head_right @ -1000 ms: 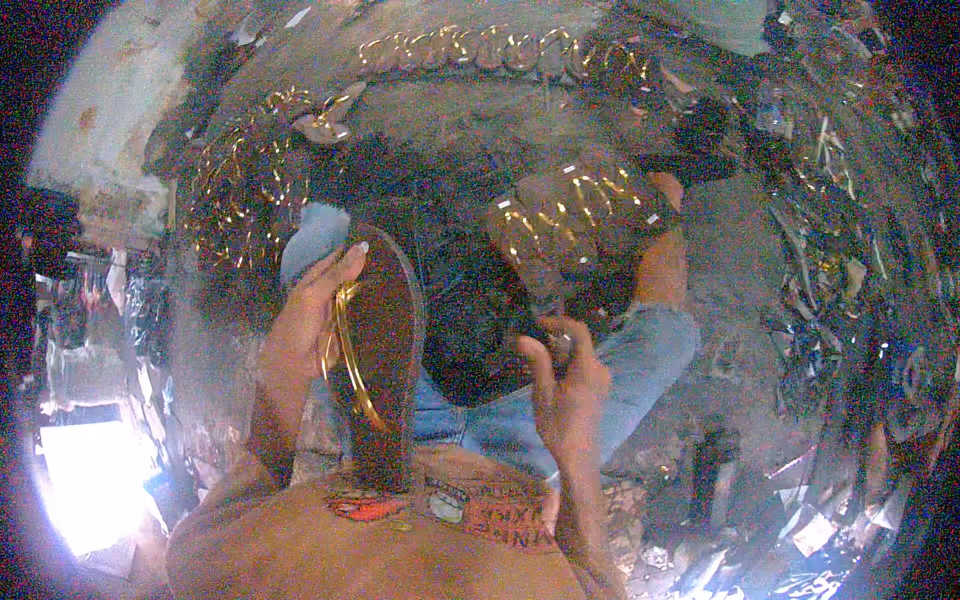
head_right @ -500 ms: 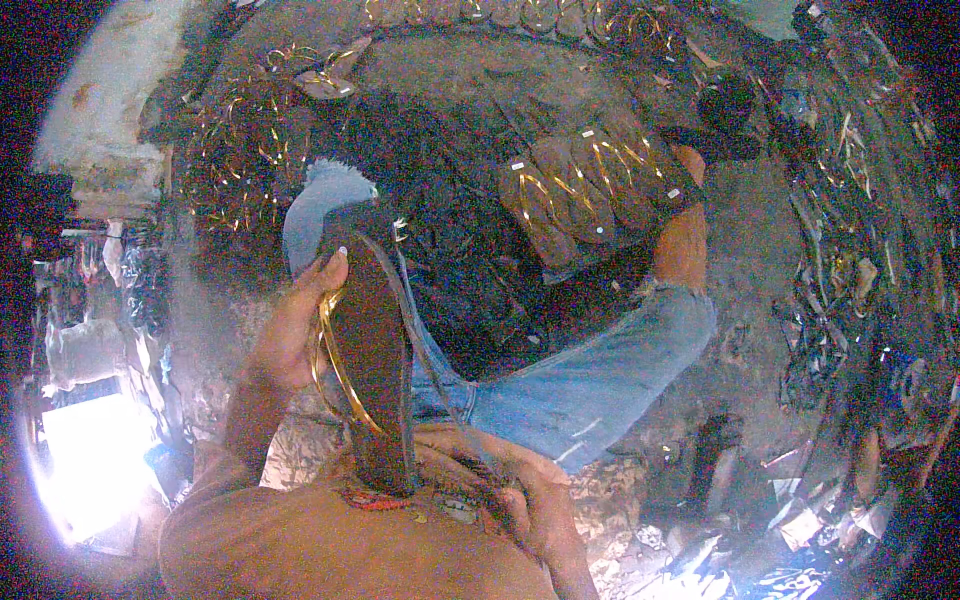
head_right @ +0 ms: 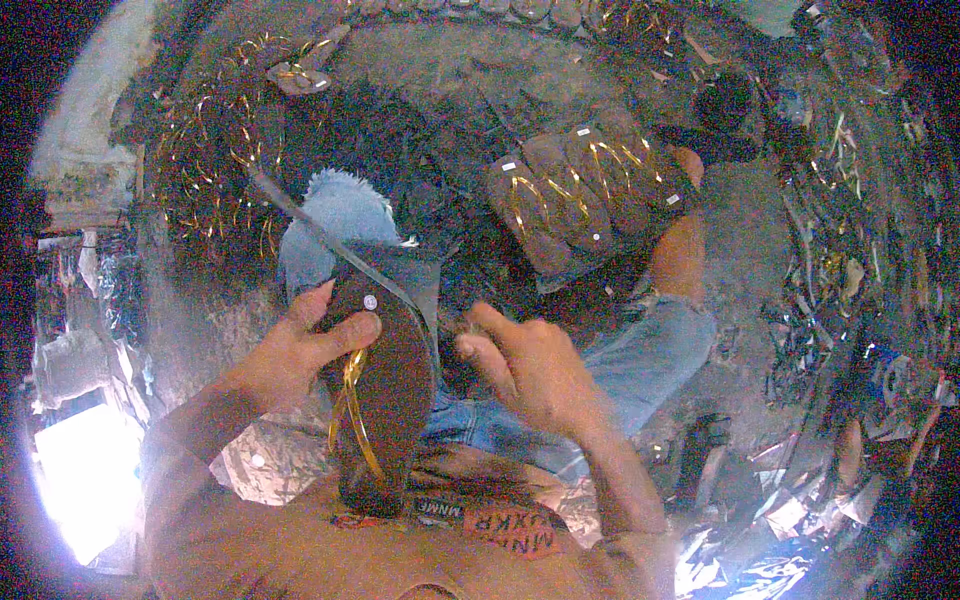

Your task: The person sits on the floor and uses a knife to trim excess material from the straps of brown flip-flops with gold straps. They handle the sandals one at a time, scraping and cutting the strap edges, then place the finished items aside.

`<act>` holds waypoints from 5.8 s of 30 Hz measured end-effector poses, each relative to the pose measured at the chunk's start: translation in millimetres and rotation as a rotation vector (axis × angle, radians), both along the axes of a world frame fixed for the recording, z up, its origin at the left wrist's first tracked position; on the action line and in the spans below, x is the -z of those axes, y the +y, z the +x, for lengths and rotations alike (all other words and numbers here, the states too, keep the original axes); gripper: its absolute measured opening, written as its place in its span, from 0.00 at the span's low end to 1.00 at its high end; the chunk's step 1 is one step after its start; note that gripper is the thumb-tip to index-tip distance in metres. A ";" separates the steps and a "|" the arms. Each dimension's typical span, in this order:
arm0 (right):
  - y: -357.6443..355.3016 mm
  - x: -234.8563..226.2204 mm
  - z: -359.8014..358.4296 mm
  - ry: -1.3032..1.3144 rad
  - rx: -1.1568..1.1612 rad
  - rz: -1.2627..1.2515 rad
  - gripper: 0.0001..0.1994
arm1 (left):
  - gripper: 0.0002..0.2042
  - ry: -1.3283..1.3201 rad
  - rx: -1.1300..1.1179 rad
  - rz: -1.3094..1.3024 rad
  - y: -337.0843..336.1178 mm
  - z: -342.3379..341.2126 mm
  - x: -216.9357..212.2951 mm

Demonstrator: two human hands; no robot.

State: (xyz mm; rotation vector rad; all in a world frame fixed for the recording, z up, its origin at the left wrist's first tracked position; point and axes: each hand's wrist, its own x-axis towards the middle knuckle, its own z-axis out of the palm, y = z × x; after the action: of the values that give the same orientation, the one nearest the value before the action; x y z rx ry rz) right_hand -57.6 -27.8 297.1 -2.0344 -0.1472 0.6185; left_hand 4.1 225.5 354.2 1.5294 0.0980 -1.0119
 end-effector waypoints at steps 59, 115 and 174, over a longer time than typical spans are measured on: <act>7.0 23.1 -74.8 -0.081 0.288 0.087 0.12 | 0.22 0.123 -0.620 -0.233 -32.4 -91.7 71.5; -62.0 109.8 -108.1 0.098 1.490 0.842 0.20 | 0.15 0.292 -0.452 -0.290 -163.6 29.6 335.4; -21.9 359.3 103.9 -0.440 0.341 -0.434 0.20 | 0.23 0.401 -0.552 0.032 -122.3 103.2 242.0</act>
State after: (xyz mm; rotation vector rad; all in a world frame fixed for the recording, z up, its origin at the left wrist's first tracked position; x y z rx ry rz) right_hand 46.3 -49.7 -62.3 -2.5178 0.0865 -0.0254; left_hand 107.3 103.2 112.2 1.2060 0.7780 -0.8500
